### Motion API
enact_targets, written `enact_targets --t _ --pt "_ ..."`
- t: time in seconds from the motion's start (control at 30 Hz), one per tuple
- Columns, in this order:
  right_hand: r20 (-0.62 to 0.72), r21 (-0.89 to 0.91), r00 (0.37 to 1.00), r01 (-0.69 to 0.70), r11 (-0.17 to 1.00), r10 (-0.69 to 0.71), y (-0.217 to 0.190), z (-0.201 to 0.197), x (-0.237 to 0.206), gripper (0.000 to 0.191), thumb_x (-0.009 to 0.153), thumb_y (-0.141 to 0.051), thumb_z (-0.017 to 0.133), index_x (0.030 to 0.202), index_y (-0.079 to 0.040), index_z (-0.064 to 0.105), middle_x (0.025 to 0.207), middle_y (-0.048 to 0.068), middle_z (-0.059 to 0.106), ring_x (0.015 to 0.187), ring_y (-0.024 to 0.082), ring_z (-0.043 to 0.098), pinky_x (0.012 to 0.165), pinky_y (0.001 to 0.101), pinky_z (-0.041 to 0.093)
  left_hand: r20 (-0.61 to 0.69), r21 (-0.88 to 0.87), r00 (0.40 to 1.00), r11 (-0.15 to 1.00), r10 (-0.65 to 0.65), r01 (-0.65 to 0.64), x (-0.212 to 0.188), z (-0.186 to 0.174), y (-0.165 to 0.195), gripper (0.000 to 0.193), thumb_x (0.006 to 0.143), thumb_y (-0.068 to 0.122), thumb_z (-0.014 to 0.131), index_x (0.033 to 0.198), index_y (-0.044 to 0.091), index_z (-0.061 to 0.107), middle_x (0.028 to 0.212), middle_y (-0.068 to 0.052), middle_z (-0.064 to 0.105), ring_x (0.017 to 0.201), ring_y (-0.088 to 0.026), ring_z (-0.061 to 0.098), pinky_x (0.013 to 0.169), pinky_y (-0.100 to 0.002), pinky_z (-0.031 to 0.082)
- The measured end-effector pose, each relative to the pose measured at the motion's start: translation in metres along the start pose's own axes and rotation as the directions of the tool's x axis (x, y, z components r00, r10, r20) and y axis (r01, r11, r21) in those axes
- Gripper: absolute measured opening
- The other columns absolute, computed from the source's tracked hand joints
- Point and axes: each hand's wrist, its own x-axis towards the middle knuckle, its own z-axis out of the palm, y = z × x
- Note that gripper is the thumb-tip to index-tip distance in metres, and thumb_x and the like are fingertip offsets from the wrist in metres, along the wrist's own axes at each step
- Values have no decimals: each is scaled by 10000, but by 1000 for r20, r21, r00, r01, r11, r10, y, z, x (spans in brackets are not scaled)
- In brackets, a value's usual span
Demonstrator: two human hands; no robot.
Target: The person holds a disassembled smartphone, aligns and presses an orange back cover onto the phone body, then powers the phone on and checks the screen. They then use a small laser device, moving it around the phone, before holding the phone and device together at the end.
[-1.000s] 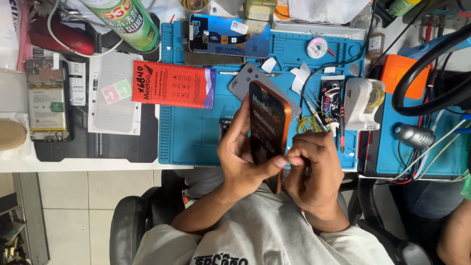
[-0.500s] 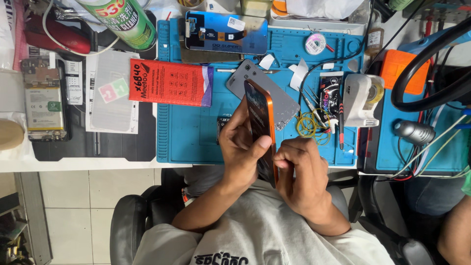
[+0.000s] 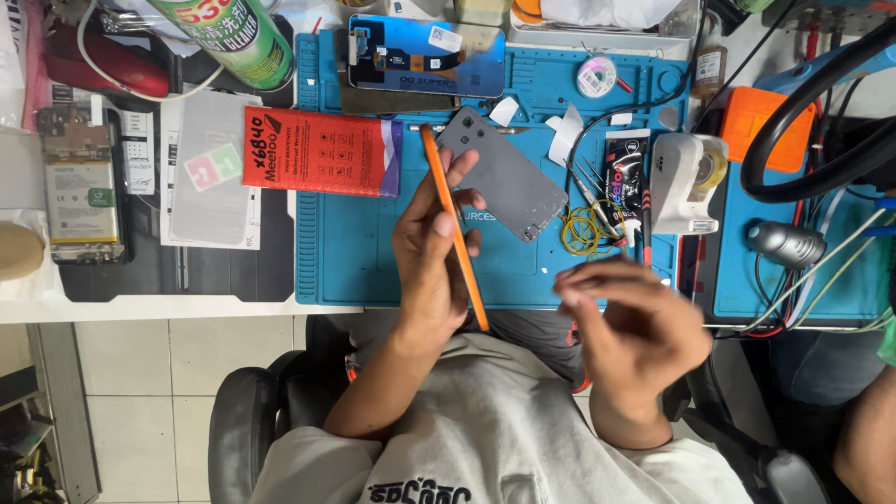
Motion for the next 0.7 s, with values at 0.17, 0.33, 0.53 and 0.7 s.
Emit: enact_targets --t 0.17,0.33,0.53,0.7 --pt "-131 137 991 -2 991 20 19 -5 29 151 1051 119 734 1096 51 607 938 160 687 831 221 747 744 313 641 115 -107 993 993 -40 52 3 -17 5 866 947 510 761 1563 6 420 1542 -142 533 1098 -136 566 706 -221 471" --pt "-113 -72 981 151 986 -159 34 -9 70 153 982 53 654 1125 91 613 834 122 685 731 170 718 650 281 589 156 -167 983 978 -101 127 2 -26 10 882 938 544 756 1551 14 407 1539 -164 522 1092 -135 568 719 -225 480" --pt "71 -128 990 128 983 -120 56 -16 102 117 1171 68 685 1070 126 694 934 158 731 769 194 735 707 259 615 142 -79 989 995 -41 53 -3 -27 17 903 934 488 789 1578 -12 402 1536 -181 535 1093 -153 594 739 -228 502" --pt "272 -348 962 107 931 -9 89 -6 147 117 1062 86 770 1023 87 659 933 116 756 802 164 756 685 263 604 141 -21 990 1000 -8 11 -3 -26 25 888 911 276 822 1612 -25 369 1536 -164 543 1072 -156 594 753 -232 512"
